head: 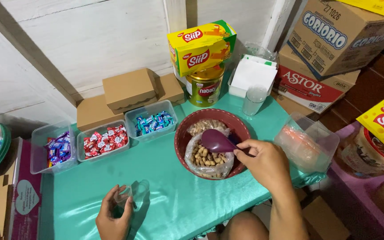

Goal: Scooping peanuts from a bowl into small plastic bags and sealing them manually

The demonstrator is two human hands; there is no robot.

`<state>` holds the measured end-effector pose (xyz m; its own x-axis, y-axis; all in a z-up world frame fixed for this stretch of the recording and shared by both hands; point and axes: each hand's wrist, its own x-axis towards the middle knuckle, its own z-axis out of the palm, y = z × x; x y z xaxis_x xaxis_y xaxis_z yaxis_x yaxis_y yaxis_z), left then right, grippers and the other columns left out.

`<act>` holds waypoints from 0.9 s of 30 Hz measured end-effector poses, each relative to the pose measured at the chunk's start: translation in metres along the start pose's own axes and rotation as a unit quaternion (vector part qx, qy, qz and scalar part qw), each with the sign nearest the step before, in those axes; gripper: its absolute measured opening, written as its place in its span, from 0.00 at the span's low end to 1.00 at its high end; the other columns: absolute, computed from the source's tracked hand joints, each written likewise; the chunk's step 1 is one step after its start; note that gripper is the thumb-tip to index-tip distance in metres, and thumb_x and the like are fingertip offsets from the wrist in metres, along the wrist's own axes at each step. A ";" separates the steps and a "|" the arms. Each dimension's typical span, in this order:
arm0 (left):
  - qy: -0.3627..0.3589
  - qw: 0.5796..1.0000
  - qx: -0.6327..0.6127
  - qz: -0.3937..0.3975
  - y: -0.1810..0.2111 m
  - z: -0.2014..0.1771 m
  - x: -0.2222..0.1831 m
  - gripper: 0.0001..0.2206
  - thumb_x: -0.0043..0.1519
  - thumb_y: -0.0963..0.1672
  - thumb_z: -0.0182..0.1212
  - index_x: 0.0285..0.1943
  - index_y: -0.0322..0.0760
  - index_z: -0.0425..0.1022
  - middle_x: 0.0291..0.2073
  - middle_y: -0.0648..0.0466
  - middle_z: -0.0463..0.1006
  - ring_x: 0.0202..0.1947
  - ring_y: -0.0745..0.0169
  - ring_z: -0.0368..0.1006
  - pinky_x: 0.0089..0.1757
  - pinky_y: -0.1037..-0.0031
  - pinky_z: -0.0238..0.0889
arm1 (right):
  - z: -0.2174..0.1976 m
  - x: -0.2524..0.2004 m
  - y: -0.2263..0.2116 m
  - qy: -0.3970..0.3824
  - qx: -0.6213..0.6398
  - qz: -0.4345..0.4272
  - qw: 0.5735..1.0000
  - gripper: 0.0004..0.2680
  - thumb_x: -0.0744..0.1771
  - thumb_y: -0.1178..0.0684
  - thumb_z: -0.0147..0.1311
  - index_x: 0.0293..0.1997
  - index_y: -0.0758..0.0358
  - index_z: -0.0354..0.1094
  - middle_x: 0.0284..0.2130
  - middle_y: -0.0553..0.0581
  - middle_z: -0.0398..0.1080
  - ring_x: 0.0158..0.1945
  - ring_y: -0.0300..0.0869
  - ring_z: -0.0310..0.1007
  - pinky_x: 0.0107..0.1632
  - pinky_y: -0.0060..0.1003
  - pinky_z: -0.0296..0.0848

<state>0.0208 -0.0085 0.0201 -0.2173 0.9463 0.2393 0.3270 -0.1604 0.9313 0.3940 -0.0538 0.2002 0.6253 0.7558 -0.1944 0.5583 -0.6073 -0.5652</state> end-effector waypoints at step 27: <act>-0.010 0.999 -0.025 0.018 -0.013 0.001 0.001 0.23 0.57 0.38 0.67 0.63 0.32 0.73 0.51 0.45 0.83 0.49 0.61 0.79 0.54 0.74 0.70 | 0.007 0.010 0.017 -0.057 0.088 -0.093 0.990 0.06 0.64 0.47 0.64 0.34 0.52 0.85 0.13 0.45 0.53 0.21 0.34 0.49 0.28 0.36 0.48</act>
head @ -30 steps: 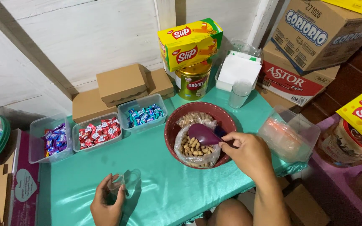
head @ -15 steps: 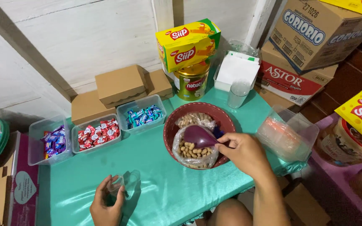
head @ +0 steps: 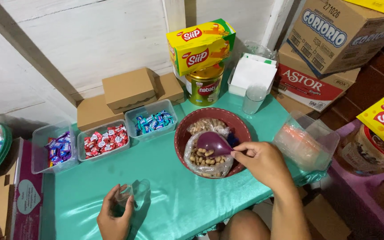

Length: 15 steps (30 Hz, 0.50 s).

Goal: Scooping peanuts from a bowl into small plastic bags and sealing them manually

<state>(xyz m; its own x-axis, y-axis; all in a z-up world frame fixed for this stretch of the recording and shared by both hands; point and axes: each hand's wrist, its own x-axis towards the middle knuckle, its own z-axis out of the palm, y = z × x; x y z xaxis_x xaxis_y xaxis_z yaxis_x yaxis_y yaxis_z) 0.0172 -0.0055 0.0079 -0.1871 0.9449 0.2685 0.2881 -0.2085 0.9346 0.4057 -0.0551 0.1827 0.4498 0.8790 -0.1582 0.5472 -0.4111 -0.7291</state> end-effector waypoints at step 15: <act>-0.006 1.000 -0.003 0.017 -0.018 -0.009 0.005 0.25 0.53 0.43 0.73 0.61 0.41 0.76 0.49 0.53 0.87 0.47 0.65 0.83 0.53 0.76 0.71 | 0.072 -0.032 -0.075 -0.001 -0.078 -0.052 0.996 0.08 0.62 0.42 0.63 0.39 0.42 0.85 0.28 0.43 0.84 0.31 0.31 0.79 0.38 0.31 0.70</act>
<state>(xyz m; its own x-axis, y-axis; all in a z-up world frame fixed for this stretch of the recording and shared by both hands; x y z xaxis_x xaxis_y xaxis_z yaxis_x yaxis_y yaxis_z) 0.0025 0.0009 -0.0058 -0.1651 0.9405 0.2970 0.2879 -0.2421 0.9266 0.2990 -0.0350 0.1946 0.3832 0.9194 -0.0883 0.6944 -0.3498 -0.6289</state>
